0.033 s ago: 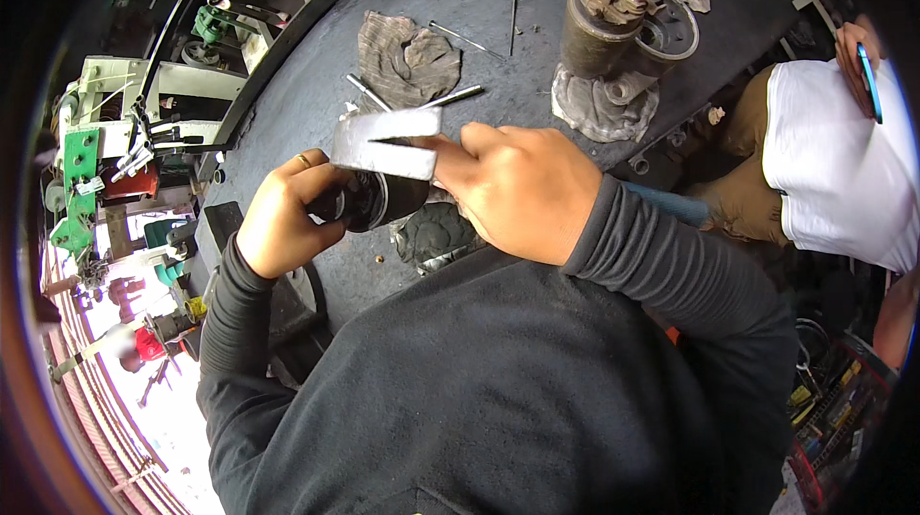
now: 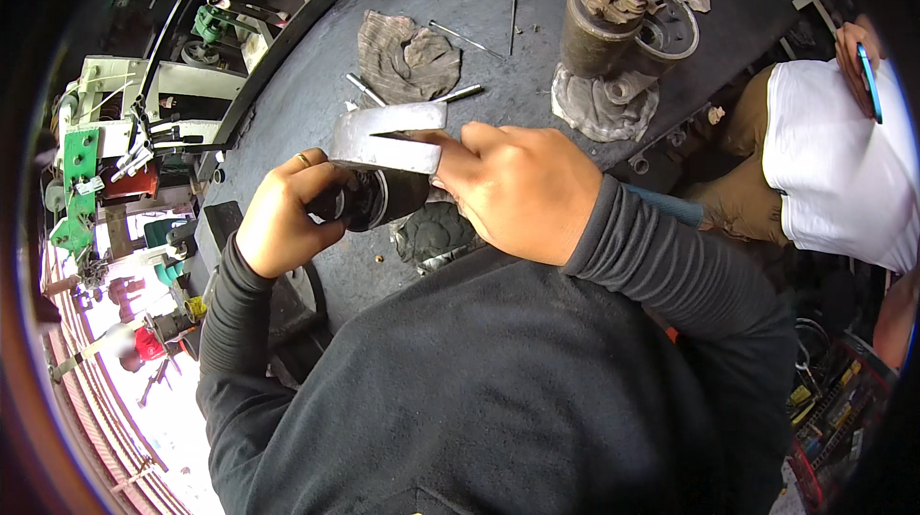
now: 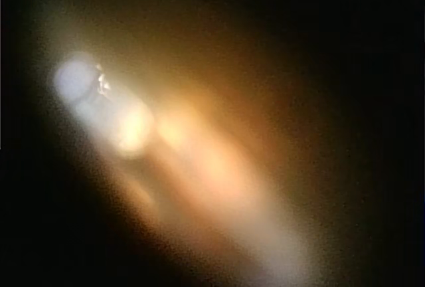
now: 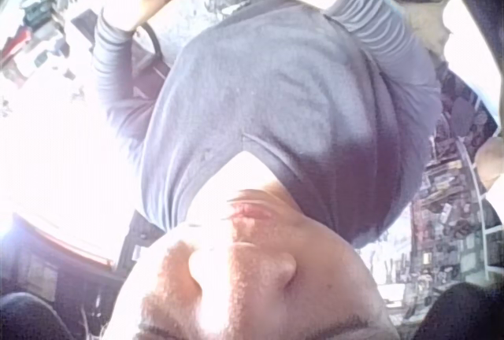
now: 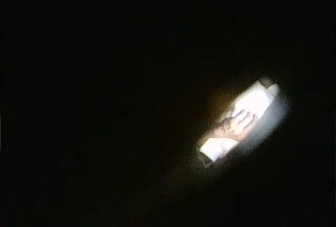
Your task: The person disassembles a cylindrical mechanical component on a workbench using a hammer and a T-handle wrench. They remove internal parts, separate the housing, and place the pieces on the table.
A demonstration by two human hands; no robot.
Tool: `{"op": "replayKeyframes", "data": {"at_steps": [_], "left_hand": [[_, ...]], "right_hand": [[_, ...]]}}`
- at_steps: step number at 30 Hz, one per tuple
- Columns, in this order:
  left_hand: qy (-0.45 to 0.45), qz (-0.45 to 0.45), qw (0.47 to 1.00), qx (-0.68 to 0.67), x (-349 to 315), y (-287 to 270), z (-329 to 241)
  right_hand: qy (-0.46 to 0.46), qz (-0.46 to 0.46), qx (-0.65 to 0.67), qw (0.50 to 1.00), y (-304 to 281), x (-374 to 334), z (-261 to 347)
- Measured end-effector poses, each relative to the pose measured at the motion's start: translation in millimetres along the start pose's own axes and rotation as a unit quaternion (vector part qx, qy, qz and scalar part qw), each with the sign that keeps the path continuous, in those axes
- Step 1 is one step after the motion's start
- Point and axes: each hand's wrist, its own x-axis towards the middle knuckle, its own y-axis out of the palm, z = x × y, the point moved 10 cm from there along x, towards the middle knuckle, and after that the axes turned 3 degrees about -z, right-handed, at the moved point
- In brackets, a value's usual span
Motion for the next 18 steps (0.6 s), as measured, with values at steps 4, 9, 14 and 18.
{"op": "replayKeyframes", "data": {"at_steps": [4,9,14,18], "left_hand": [[-0.034,-0.018,0.999,-0.021,-5.1,-2.4,5.8],[-0.064,-0.070,0.995,-0.025,-4.9,-1.8,12.7],[-0.078,-0.090,0.993,0.001,-10.2,0.8,17.2],[-0.094,-0.095,0.991,-0.006,-12.1,9.7,22.6]], "right_hand": [[0.081,0.021,0.075,0.994,0.3,-13.8,-25.6],[0.449,-0.025,0.472,0.758,55.1,-93.6,-114.3],[0.465,0.045,0.424,0.776,117.5,-103.0,-151.6],[0.381,0.035,0.278,0.881,143.9,-60.0,-182.9]]}}
